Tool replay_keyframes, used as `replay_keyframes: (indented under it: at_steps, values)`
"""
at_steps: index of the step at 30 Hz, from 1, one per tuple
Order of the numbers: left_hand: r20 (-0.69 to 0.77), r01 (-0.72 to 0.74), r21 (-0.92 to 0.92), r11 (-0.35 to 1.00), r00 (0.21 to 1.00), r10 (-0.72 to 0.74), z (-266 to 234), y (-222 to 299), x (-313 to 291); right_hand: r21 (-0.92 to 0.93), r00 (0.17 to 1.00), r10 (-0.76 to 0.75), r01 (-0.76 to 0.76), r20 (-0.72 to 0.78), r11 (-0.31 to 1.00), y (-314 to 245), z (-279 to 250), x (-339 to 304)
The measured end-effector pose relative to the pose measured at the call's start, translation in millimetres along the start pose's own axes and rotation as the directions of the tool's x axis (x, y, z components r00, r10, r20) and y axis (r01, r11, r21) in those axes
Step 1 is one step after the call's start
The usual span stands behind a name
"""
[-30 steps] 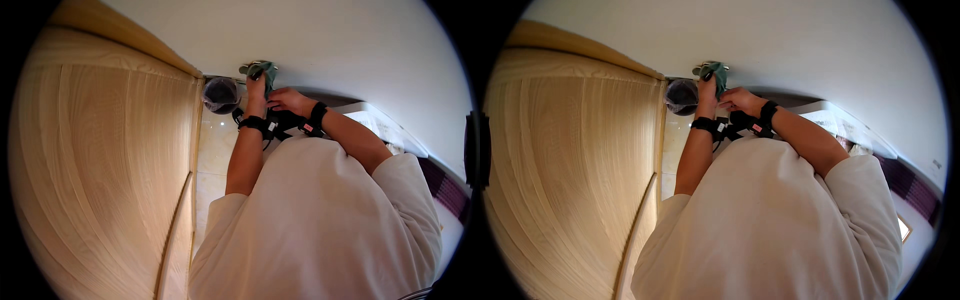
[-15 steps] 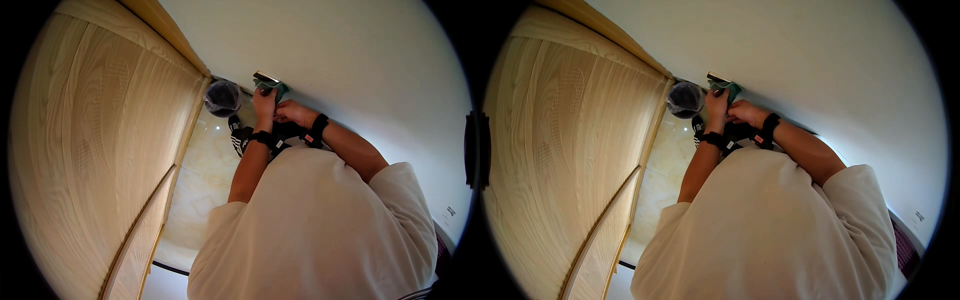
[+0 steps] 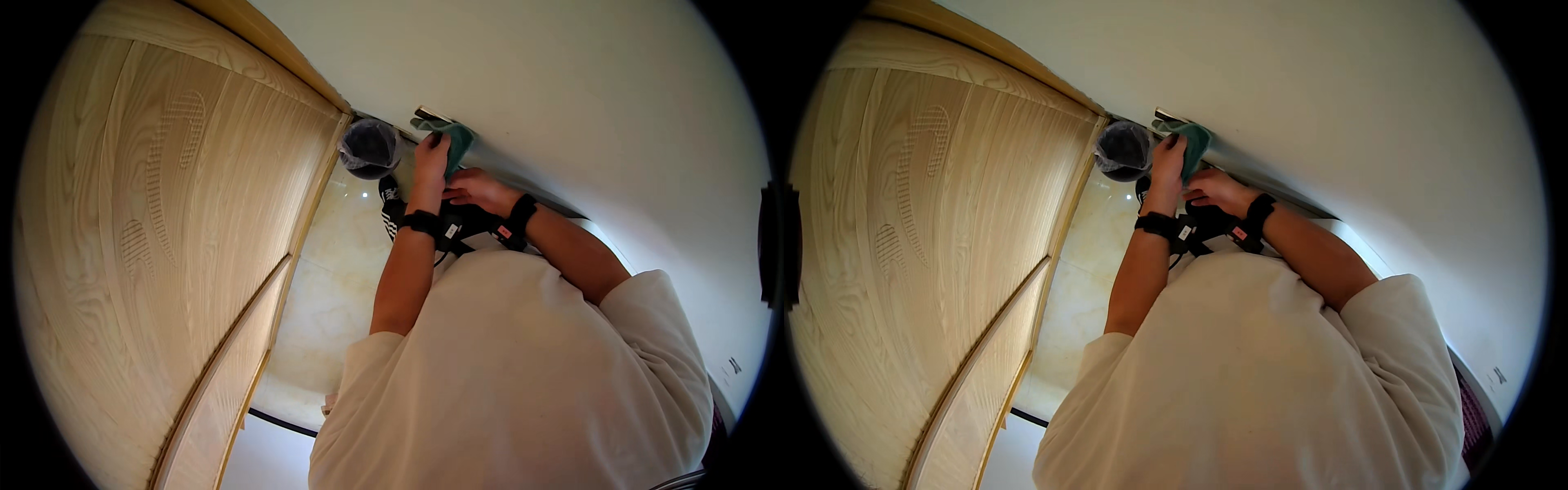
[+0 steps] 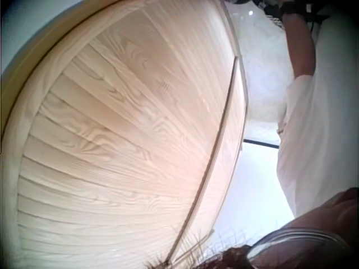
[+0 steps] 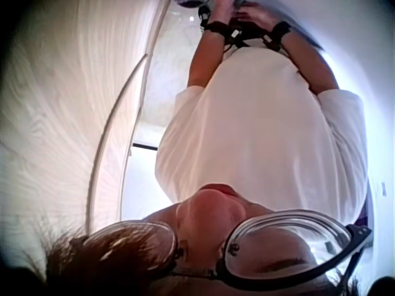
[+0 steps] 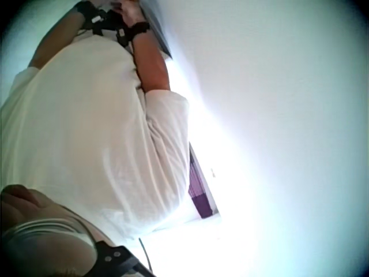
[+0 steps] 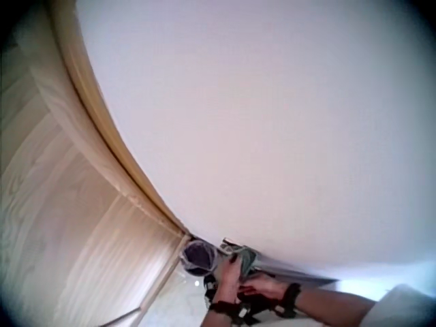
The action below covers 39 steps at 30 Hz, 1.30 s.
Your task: Cleaning the sliding doors of a wooden wardrobe using a green cloth.
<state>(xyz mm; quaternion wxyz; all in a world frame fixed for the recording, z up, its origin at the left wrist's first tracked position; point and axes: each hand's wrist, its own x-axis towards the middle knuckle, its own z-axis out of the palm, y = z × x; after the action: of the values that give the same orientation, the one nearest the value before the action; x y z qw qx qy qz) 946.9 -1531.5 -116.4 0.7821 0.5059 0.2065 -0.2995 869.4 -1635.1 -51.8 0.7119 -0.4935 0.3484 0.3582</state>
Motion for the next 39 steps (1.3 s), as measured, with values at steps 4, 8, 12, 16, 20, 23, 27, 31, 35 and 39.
replay_keyframes:
  at_steps: [4,8,12,16,20,23,27,31,35,39]
  values:
    - [-0.089,-0.009,0.279,0.960,0.995,0.035,9.8,5.5,9.1,-0.033,0.999,-0.015,0.013,-0.047,0.999,-3.2,8.9,3.4]
    - [-0.161,-0.155,0.190,0.970,0.969,0.186,12.7,-3.0,4.7,0.000,0.999,-0.033,0.033,-0.033,0.999,5.2,-0.8,6.4]
    - [-0.169,-0.108,0.410,0.906,0.967,0.191,21.2,0.8,-9.2,0.025,0.997,0.007,-0.005,-0.081,1.000,9.7,-2.9,10.0]
    - [-0.234,-0.187,0.371,0.910,0.929,0.287,35.8,5.1,-13.0,-0.010,0.995,-0.046,0.045,-0.088,0.999,10.2,-6.2,15.9]
    - [-0.245,-0.256,0.387,0.886,0.898,0.366,21.9,-6.0,-8.0,0.023,0.999,-0.032,0.033,-0.044,0.999,11.0,-6.1,15.8]
    - [-0.212,-0.324,0.327,0.888,0.890,0.403,24.5,-11.5,-11.1,-0.012,0.998,-0.017,0.016,-0.064,1.000,12.1,-4.4,17.9]
    - [-0.194,-0.298,0.316,0.901,0.909,0.369,25.0,-7.0,-13.6,-0.011,0.998,-0.006,0.005,-0.059,1.000,12.7,-7.8,18.9]
    - [-0.209,-0.282,0.328,0.902,0.909,0.360,22.5,-10.7,-5.8,-0.024,0.998,0.014,-0.015,-0.055,1.000,14.9,-10.0,24.1]
    - [-0.223,-0.228,0.190,0.955,0.937,0.268,18.5,-16.6,2.9,-0.038,0.998,0.024,-0.026,-0.059,0.999,12.2,-6.3,18.5]
    - [-0.256,-0.029,-0.087,0.996,0.967,0.006,8.9,-16.4,17.5,-0.012,0.998,0.036,-0.037,-0.059,0.999,10.6,2.0,11.7]
